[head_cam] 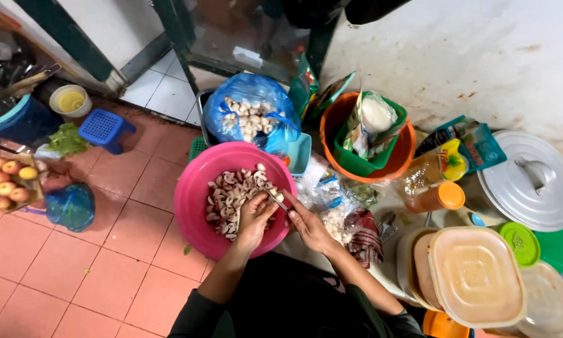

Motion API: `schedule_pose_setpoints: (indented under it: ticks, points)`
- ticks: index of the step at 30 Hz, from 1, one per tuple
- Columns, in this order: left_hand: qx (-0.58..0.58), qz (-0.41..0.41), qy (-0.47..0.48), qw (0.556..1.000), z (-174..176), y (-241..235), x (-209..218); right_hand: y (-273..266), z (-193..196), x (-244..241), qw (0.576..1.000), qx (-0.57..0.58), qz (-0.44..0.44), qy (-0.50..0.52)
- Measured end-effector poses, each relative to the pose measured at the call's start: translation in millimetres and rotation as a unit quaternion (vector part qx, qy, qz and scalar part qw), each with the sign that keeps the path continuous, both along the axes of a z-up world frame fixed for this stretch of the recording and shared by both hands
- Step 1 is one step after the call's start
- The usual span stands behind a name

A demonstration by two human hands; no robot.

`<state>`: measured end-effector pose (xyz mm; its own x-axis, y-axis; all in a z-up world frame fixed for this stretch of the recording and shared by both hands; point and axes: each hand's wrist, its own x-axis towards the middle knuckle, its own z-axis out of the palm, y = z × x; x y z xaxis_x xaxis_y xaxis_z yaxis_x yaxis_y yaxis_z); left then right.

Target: The person adds a packet of sauce to a large cooking pot and then spends the remainder of the video peeling and breaking apart whole mushrooms into a bowl.

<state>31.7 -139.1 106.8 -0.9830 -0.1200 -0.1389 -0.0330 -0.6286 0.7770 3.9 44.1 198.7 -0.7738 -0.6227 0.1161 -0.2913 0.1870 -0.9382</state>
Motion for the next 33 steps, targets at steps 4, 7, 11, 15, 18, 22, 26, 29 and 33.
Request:
schedule_pose_setpoints:
  ticks: [4,7,11,15,18,22,26,29,33]
  points:
    - [-0.008,0.015,-0.005,1.0,1.2,-19.1,3.3,-22.5,-4.0,-3.4,0.999,0.022,0.015,0.018]
    - [0.012,0.023,0.024,0.999,-12.7,-29.6,4.7,-38.0,-15.0,-6.4,0.997,0.021,0.007,-0.077]
    - [0.048,0.002,-0.009,0.999,-13.8,-39.4,7.3,-49.6,-33.5,-12.7,0.996,-0.008,0.021,-0.086]
    - [-0.003,0.041,-0.027,0.999,-38.7,-53.8,3.4,-50.9,-35.9,-11.2,0.975,-0.069,-0.003,-0.209]
    - [-0.031,0.076,-0.018,0.996,-39.4,-61.0,0.8,-54.0,-4.2,-6.4,0.994,-0.011,0.028,-0.107]
    - [-0.009,0.067,-0.018,0.998,-41.9,-60.5,2.2,-51.4,-15.3,-5.3,0.995,0.017,0.062,-0.078]
    - [-0.007,0.072,-0.023,0.997,-42.8,-61.1,3.1,-53.6,-13.7,0.1,0.991,0.036,0.062,-0.113]
    - [-0.02,0.072,-0.041,0.996,-41.3,-60.7,7.4,-56.4,-17.0,0.6,0.99,0.047,0.054,-0.117]
    - [0.028,0.032,-0.064,0.997,-42.5,-63.4,11.9,-60.6,-28.8,-6.4,0.989,0.088,0.034,-0.112]
